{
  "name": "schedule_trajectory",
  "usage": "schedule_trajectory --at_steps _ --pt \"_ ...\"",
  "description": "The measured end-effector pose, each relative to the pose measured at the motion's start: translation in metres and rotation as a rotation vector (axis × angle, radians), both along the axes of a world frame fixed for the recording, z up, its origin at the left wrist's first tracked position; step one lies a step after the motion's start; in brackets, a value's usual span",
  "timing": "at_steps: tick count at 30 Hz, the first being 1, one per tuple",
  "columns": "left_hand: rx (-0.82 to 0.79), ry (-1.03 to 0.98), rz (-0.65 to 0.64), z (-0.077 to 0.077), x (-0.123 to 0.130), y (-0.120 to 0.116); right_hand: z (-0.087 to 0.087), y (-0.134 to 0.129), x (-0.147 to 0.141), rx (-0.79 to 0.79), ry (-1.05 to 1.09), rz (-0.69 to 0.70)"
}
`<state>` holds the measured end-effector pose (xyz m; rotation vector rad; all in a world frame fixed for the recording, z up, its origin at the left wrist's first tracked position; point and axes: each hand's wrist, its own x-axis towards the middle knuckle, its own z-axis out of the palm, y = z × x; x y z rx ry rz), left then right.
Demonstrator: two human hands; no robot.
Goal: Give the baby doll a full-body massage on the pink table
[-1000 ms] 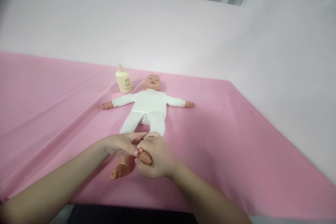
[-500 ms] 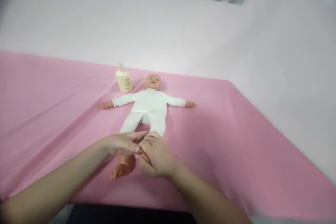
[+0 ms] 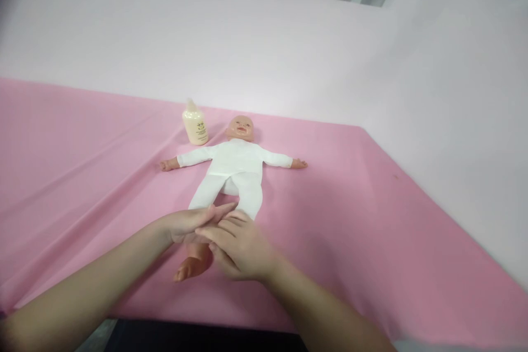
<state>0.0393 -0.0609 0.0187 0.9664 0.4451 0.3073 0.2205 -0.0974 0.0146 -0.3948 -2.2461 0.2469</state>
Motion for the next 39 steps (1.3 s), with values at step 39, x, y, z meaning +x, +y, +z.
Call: schedule_trajectory --at_steps 39 --pt "-0.152 -0.003 0.065 -0.001 0.008 0.007 -0.002 0.013 0.011 0.101 0.103 -0.320"
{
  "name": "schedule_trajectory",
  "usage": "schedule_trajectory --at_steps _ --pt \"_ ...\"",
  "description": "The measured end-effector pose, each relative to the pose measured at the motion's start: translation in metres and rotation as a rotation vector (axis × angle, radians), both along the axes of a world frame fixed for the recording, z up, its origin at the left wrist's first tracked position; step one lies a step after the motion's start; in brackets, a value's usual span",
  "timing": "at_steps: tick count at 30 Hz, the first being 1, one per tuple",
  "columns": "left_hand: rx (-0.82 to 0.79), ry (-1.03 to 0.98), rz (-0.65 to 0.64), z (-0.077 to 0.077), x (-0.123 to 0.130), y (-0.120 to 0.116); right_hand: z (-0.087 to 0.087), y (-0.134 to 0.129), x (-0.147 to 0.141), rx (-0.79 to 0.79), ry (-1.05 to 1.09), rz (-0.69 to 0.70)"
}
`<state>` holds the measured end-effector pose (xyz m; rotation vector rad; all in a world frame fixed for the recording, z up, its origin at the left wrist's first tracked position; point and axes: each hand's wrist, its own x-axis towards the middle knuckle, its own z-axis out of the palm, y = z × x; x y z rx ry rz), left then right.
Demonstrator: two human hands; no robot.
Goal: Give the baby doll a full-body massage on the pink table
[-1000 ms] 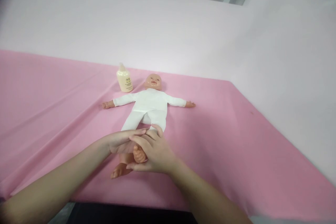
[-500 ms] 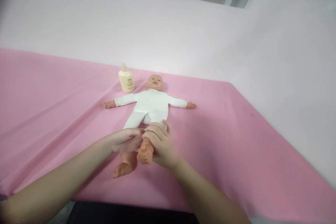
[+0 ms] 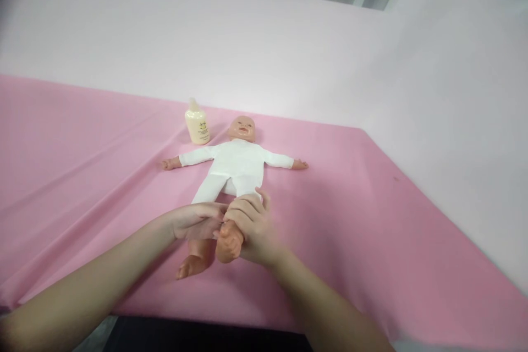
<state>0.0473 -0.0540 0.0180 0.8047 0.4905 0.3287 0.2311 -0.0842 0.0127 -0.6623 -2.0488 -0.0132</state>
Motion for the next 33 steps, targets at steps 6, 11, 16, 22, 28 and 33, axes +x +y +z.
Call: schedule_trajectory --at_steps 6,11,16,22,28,33 --pt "-0.003 -0.035 0.029 0.005 0.001 -0.003 -0.002 -0.004 0.001 0.037 -0.007 0.000" --pt "-0.025 -0.057 0.019 0.003 0.000 -0.002 0.003 -0.009 -0.002 0.061 0.010 0.028" --pt "0.004 -0.061 0.014 0.000 -0.003 -0.001 0.010 -0.010 -0.001 0.063 0.028 0.076" --pt "0.022 -0.073 0.007 0.001 -0.004 -0.002 0.009 -0.010 0.005 0.018 0.015 0.155" --pt "0.027 -0.060 0.009 0.000 -0.004 -0.002 0.011 -0.010 0.003 -0.021 0.069 0.218" --pt "0.041 -0.023 0.010 0.003 -0.003 -0.003 0.013 -0.013 0.003 -0.035 0.087 0.267"
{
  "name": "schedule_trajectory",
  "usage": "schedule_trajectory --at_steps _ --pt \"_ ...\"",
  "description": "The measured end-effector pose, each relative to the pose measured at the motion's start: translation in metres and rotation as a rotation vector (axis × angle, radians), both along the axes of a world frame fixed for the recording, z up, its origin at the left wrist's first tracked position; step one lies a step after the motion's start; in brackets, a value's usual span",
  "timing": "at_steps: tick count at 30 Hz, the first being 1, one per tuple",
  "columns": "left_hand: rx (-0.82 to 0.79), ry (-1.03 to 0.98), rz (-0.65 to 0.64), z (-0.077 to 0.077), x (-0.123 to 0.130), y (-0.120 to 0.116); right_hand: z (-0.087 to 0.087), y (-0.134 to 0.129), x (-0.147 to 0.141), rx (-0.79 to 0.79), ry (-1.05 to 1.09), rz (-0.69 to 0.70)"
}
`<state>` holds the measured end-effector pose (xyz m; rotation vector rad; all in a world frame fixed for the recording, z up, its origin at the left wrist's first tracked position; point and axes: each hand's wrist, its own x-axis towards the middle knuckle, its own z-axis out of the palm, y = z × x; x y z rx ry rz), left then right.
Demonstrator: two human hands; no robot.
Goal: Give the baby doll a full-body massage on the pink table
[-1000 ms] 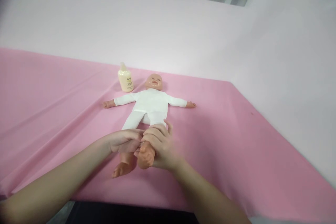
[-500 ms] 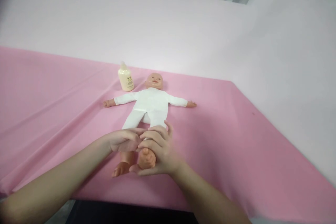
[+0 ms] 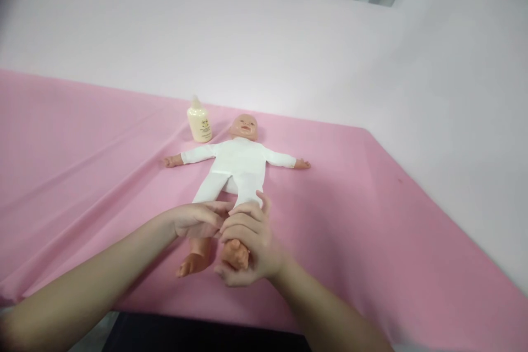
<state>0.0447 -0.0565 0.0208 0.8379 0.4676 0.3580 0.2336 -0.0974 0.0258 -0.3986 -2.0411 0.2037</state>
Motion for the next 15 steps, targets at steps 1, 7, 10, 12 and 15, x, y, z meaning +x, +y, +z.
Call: schedule_trajectory --at_steps 1,7,10,12,15 --pt "0.004 0.014 0.000 0.002 0.000 0.000 0.000 0.000 0.000 -0.005 0.009 0.009" --pt "-0.023 0.097 0.043 0.006 0.002 -0.002 0.000 0.000 -0.002 0.003 0.025 0.085" --pt "-0.014 0.070 0.037 0.001 0.002 -0.001 -0.001 0.000 -0.002 -0.007 -0.005 0.098" --pt "-0.009 0.045 0.033 -0.004 0.001 0.000 -0.001 -0.001 -0.003 -0.021 -0.026 0.106" --pt "-0.012 0.038 0.035 -0.007 0.001 0.001 -0.001 -0.004 -0.004 -0.040 -0.023 0.113"
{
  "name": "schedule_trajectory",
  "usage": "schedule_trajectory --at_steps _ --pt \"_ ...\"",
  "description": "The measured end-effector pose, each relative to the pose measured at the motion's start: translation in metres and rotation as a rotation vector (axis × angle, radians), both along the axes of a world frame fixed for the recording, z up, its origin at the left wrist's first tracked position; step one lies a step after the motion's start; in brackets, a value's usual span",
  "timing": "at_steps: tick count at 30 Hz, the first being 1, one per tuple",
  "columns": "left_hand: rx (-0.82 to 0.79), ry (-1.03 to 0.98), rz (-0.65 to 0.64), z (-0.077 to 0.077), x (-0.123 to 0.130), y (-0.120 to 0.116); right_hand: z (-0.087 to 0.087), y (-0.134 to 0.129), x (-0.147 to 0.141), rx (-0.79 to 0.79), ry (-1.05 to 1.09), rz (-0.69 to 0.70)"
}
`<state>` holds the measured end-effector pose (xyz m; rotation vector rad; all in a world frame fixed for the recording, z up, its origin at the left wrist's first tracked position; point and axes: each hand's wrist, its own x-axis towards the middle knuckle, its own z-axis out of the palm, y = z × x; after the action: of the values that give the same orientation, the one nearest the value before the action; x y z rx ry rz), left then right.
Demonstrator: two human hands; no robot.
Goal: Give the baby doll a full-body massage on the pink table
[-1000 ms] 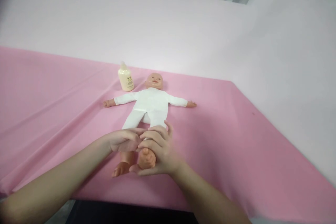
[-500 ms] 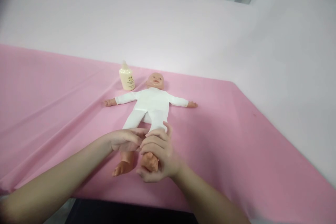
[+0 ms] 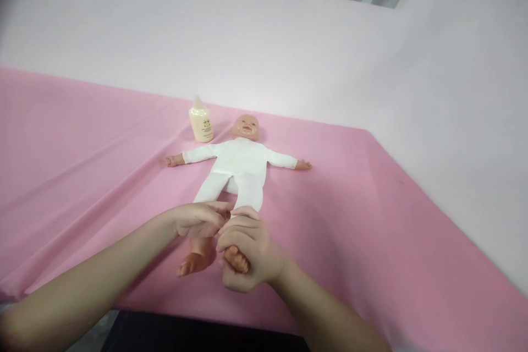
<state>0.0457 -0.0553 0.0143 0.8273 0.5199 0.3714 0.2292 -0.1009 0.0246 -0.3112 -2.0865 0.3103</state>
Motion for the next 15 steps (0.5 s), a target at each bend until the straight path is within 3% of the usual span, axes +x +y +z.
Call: schedule_trajectory --at_steps 15 --pt "-0.002 -0.005 -0.017 0.0063 0.0004 -0.0018 0.0013 -0.0012 0.0003 -0.020 0.022 0.029"
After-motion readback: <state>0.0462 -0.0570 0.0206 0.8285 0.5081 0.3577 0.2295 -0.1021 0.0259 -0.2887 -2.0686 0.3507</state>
